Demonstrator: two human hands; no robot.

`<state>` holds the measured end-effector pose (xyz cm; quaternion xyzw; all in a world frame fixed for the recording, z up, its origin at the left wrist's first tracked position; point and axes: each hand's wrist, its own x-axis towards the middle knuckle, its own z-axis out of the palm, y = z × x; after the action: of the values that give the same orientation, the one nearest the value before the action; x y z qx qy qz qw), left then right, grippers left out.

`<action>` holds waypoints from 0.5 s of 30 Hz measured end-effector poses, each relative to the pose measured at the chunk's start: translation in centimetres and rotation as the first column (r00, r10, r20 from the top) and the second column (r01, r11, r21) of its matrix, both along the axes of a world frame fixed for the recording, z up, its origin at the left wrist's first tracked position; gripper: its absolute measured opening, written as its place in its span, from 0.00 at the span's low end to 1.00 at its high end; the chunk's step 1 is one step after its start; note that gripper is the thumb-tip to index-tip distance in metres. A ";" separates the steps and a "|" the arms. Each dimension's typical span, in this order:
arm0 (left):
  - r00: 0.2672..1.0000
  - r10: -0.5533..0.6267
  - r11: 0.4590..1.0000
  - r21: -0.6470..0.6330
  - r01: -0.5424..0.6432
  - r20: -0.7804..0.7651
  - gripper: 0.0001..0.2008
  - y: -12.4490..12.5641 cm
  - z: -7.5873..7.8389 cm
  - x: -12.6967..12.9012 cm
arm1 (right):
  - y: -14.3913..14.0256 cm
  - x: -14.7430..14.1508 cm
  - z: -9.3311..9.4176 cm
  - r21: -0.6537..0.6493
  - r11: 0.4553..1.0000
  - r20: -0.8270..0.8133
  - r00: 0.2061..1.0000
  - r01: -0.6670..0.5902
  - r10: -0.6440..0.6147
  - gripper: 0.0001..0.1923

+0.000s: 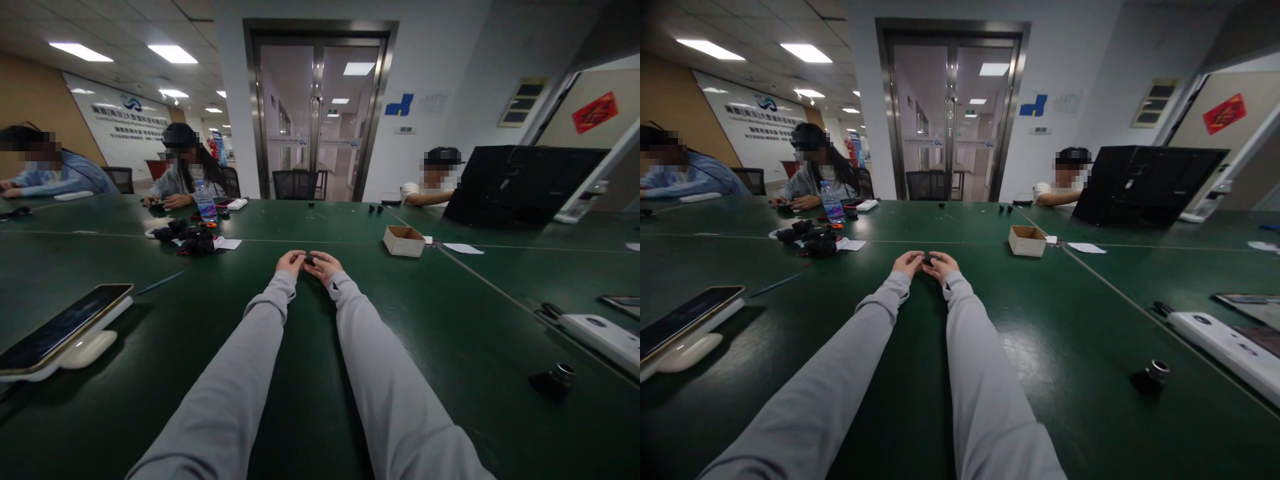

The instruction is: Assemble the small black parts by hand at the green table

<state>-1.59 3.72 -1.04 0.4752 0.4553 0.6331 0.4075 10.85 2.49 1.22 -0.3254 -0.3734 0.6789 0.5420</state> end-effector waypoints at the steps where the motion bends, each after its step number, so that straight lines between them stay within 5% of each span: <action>1: 0.999 0.010 1.000 0.022 -0.009 -0.051 0.09 0.1 -0.1 -0.1 | 0.0 0.0 0.0 0.008 1.000 -0.003 1.000 0.019 -0.019 0.10; 15: 0.959 0.097 0.994 -0.016 -0.105 -0.267 0.11 0.0 0.0 -0.6 | 0.9 0.1 -1.0 0.064 0.997 0.036 0.998 0.044 -0.047 0.09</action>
<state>-2.20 3.76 -1.07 0.5258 0.5391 0.5766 0.3169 10.93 3.35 0.18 -0.3291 -0.3971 0.6481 0.5604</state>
